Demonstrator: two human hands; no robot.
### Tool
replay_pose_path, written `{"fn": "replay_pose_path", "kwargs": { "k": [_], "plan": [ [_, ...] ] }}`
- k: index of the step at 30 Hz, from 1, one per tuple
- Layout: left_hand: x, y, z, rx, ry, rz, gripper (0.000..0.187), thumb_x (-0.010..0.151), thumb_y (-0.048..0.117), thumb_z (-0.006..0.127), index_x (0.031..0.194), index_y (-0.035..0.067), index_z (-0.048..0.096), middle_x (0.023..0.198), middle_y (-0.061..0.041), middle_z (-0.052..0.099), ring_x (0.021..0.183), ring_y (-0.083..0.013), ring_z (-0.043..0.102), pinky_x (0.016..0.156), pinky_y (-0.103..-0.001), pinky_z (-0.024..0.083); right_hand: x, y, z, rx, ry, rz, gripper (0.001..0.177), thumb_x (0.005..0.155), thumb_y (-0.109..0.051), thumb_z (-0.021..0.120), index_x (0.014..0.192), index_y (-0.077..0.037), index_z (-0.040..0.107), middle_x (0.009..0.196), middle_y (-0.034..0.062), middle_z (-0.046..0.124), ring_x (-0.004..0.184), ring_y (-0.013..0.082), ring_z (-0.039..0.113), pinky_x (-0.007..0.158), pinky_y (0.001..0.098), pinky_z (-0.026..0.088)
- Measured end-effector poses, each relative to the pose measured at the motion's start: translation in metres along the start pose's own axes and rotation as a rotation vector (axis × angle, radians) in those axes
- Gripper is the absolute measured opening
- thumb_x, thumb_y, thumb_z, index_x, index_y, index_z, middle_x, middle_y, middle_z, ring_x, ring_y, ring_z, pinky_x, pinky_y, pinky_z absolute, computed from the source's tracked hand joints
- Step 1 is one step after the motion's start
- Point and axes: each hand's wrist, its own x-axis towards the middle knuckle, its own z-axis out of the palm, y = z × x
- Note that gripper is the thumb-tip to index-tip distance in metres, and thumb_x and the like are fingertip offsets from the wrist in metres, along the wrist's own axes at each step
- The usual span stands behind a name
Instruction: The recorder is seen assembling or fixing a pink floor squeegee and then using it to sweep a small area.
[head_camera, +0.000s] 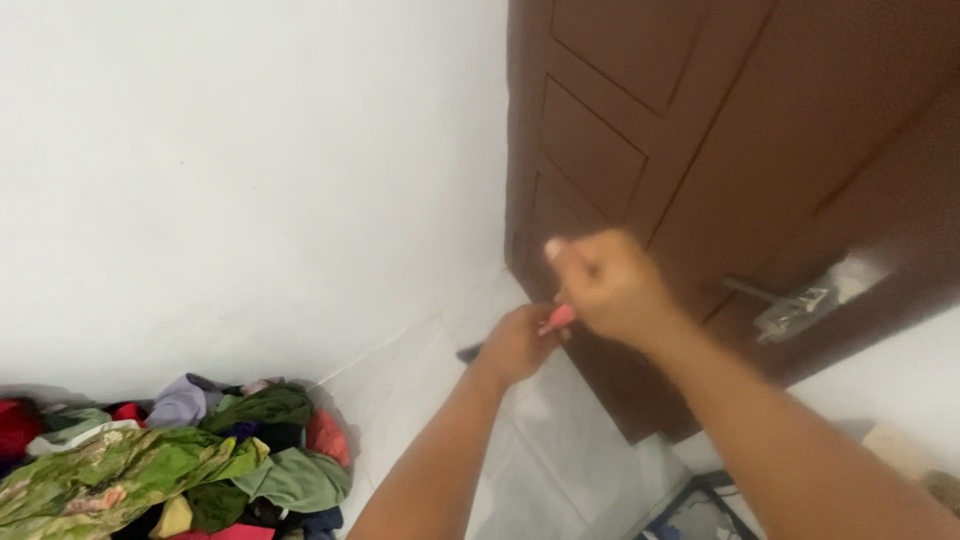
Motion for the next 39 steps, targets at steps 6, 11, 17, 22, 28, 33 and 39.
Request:
{"fn": "replay_pose_path", "kwargs": {
  "k": [6, 11, 17, 22, 28, 33, 39],
  "plan": [
    [-0.026, 0.086, -0.033, 0.055, -0.05, -0.074, 0.034, 0.088, 0.041, 0.069, 0.111, 0.016, 0.074, 0.094, -0.013, 0.075, 0.092, -0.0317, 0.071, 0.081, -0.044, 0.053, 0.01, -0.031, -0.041, 0.187, 0.075, 0.008, 0.055, 0.104, -0.029, 0.052, 0.055, -0.004, 0.054, 0.048, 0.0076, 0.056, 0.045, 0.0169, 0.061, 0.048, 0.0359, 0.053],
    [-0.013, 0.088, -0.037, 0.164, 0.112, 0.089, 0.035, 0.089, 0.047, 0.07, 0.105, 0.017, 0.075, 0.095, -0.011, 0.074, 0.091, -0.0339, 0.07, 0.077, -0.047, 0.052, 0.005, -0.041, -0.064, 0.342, 0.05, -0.277, 0.052, 0.106, -0.025, 0.053, 0.058, -0.006, 0.054, 0.053, 0.0039, 0.056, 0.046, 0.0137, 0.056, 0.049, 0.032, 0.053],
    [0.027, 0.036, -0.021, 0.067, 0.251, 0.081, 0.03, 0.087, 0.037, 0.072, 0.107, 0.014, 0.075, 0.101, -0.014, 0.076, 0.095, -0.0341, 0.072, 0.081, -0.045, 0.055, 0.007, -0.014, -0.034, 0.053, 0.044, -0.152, 0.044, 0.1, -0.024, 0.058, 0.06, -0.007, 0.062, 0.054, 0.0031, 0.059, 0.048, 0.011, 0.052, 0.044, 0.0314, 0.04],
    [0.072, -0.076, 0.046, -0.092, 0.223, 0.042, 0.038, 0.088, 0.025, 0.071, 0.123, 0.011, 0.068, 0.11, -0.018, 0.074, 0.106, -0.0343, 0.071, 0.088, -0.043, 0.055, 0.012, 0.067, 0.028, 0.015, -0.062, -0.066, 0.041, 0.099, -0.026, 0.062, 0.066, -0.002, 0.068, 0.057, 0.0103, 0.063, 0.053, 0.0161, 0.056, 0.049, 0.035, 0.045],
    [0.053, -0.071, 0.069, -0.2, 0.147, 0.021, 0.058, 0.085, 0.024, 0.073, 0.14, 0.014, 0.059, 0.13, -0.016, 0.068, 0.12, -0.0313, 0.064, 0.098, -0.04, 0.05, 0.0, 0.05, 0.033, -0.151, 0.02, 0.044, 0.04, 0.098, -0.033, 0.057, 0.075, -0.003, 0.071, 0.065, 0.0143, 0.068, 0.058, 0.0271, 0.067, 0.059, 0.042, 0.052],
    [0.031, -0.009, 0.027, -0.305, 0.0, -0.182, 0.046, 0.093, 0.032, 0.069, 0.133, 0.012, 0.062, 0.119, -0.01, 0.073, 0.108, -0.0235, 0.071, 0.091, -0.035, 0.055, 0.001, 0.017, 0.016, -0.027, 0.1, 0.199, 0.057, 0.102, -0.036, 0.052, 0.057, -0.001, 0.058, 0.052, 0.0147, 0.058, 0.057, 0.015, 0.075, 0.05, 0.0378, 0.049],
    [0.008, -0.014, 0.026, -0.495, 0.022, 0.119, 0.039, 0.095, 0.03, 0.068, 0.124, 0.003, 0.069, 0.111, -0.014, 0.077, 0.107, -0.0268, 0.071, 0.09, -0.036, 0.055, -0.004, -0.039, 0.012, -0.068, 0.172, 0.257, 0.059, 0.101, -0.034, 0.054, 0.051, -0.004, 0.052, 0.043, 0.0056, 0.056, 0.044, 0.0191, 0.066, 0.046, 0.0307, 0.048]
  ]
}}
